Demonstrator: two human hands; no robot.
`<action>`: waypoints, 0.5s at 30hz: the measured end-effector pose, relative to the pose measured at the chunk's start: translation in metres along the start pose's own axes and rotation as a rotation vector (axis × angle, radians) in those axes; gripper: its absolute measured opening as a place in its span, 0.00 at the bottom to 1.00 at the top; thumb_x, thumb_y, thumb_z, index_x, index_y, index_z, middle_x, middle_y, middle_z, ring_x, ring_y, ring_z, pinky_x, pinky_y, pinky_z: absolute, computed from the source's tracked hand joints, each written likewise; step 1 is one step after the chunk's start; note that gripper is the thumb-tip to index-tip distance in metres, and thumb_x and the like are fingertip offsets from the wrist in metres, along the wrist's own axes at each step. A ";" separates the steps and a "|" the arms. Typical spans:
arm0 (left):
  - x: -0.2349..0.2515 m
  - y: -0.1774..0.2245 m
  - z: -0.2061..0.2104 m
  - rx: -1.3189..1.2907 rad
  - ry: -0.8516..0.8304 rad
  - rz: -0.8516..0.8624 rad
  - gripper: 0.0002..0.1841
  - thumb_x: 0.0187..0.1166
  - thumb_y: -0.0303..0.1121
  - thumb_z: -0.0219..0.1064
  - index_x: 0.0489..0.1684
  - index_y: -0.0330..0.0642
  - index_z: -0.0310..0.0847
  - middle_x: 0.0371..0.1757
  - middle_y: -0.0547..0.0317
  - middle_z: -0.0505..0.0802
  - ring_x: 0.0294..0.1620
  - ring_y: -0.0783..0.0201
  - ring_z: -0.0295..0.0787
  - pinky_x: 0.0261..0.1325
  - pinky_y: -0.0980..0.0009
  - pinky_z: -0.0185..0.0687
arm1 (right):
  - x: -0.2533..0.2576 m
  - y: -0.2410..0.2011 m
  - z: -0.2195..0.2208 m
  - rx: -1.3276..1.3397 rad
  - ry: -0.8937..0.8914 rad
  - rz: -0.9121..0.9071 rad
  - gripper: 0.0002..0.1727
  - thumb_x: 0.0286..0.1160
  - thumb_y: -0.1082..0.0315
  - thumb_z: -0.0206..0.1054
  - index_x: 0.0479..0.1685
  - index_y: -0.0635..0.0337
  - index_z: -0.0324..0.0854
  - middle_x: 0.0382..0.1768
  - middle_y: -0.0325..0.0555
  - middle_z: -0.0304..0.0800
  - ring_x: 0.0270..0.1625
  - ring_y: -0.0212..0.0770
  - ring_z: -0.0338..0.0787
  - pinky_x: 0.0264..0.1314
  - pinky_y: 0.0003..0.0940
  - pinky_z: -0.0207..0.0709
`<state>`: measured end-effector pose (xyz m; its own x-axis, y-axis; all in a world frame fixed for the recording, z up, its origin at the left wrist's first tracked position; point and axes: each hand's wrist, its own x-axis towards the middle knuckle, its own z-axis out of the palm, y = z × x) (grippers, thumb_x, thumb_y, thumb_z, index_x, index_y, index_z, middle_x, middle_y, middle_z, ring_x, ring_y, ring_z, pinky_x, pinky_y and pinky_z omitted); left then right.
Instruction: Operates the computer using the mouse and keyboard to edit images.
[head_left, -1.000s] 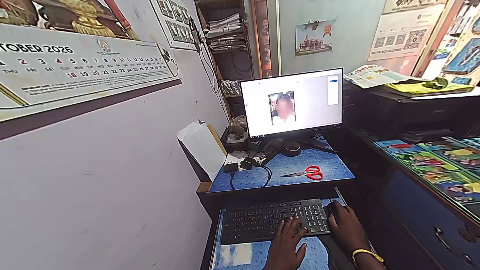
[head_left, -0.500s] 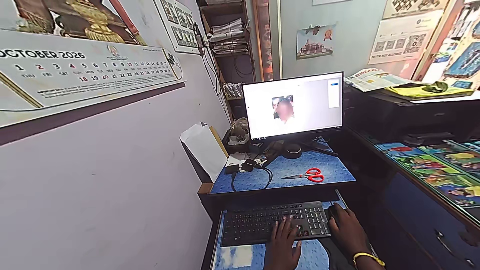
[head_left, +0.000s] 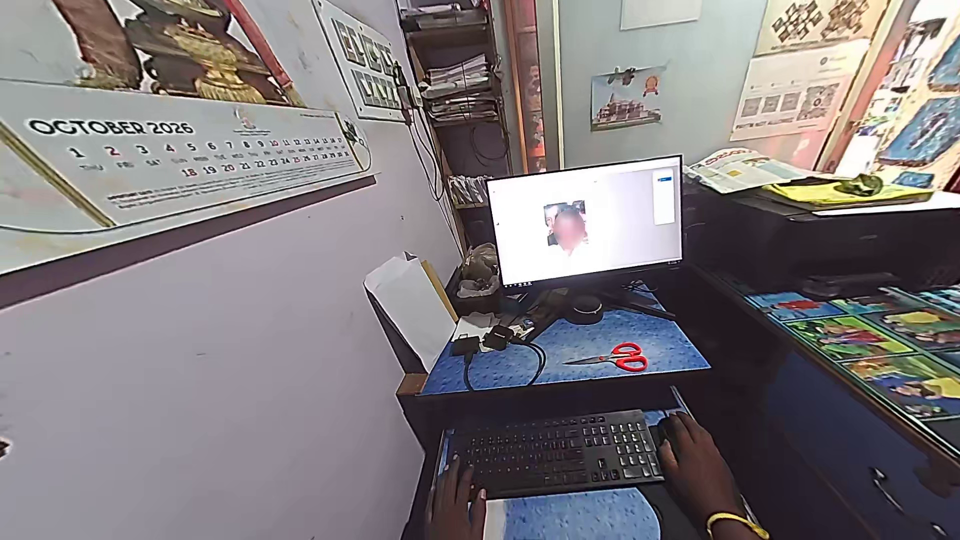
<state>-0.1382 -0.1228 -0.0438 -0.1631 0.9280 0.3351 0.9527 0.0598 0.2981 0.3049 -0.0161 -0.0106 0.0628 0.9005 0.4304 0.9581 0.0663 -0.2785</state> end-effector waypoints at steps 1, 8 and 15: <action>0.000 -0.003 0.003 0.002 0.014 0.001 0.29 0.85 0.52 0.51 0.76 0.44 0.80 0.89 0.43 0.70 0.89 0.39 0.62 0.88 0.39 0.53 | 0.000 0.001 0.002 -0.003 0.014 0.005 0.31 0.73 0.54 0.59 0.74 0.61 0.80 0.78 0.58 0.79 0.79 0.61 0.79 0.79 0.57 0.73; 0.002 -0.007 0.021 0.021 0.129 0.040 0.31 0.85 0.56 0.48 0.75 0.49 0.82 0.87 0.47 0.73 0.88 0.42 0.66 0.87 0.43 0.59 | 0.001 0.003 0.003 0.012 0.002 0.006 0.29 0.78 0.54 0.58 0.76 0.59 0.80 0.79 0.58 0.77 0.82 0.60 0.76 0.80 0.58 0.72; 0.004 -0.005 0.017 -0.028 0.103 0.020 0.31 0.84 0.56 0.49 0.75 0.47 0.81 0.89 0.39 0.68 0.89 0.39 0.62 0.89 0.46 0.58 | -0.002 -0.005 -0.009 0.033 -0.018 -0.010 0.32 0.72 0.45 0.57 0.69 0.56 0.83 0.78 0.54 0.79 0.80 0.57 0.78 0.78 0.56 0.74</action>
<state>-0.1389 -0.1134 -0.0593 -0.1713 0.8862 0.4306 0.9487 0.0305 0.3146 0.3019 -0.0217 -0.0025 0.0484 0.9073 0.4178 0.9490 0.0887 -0.3024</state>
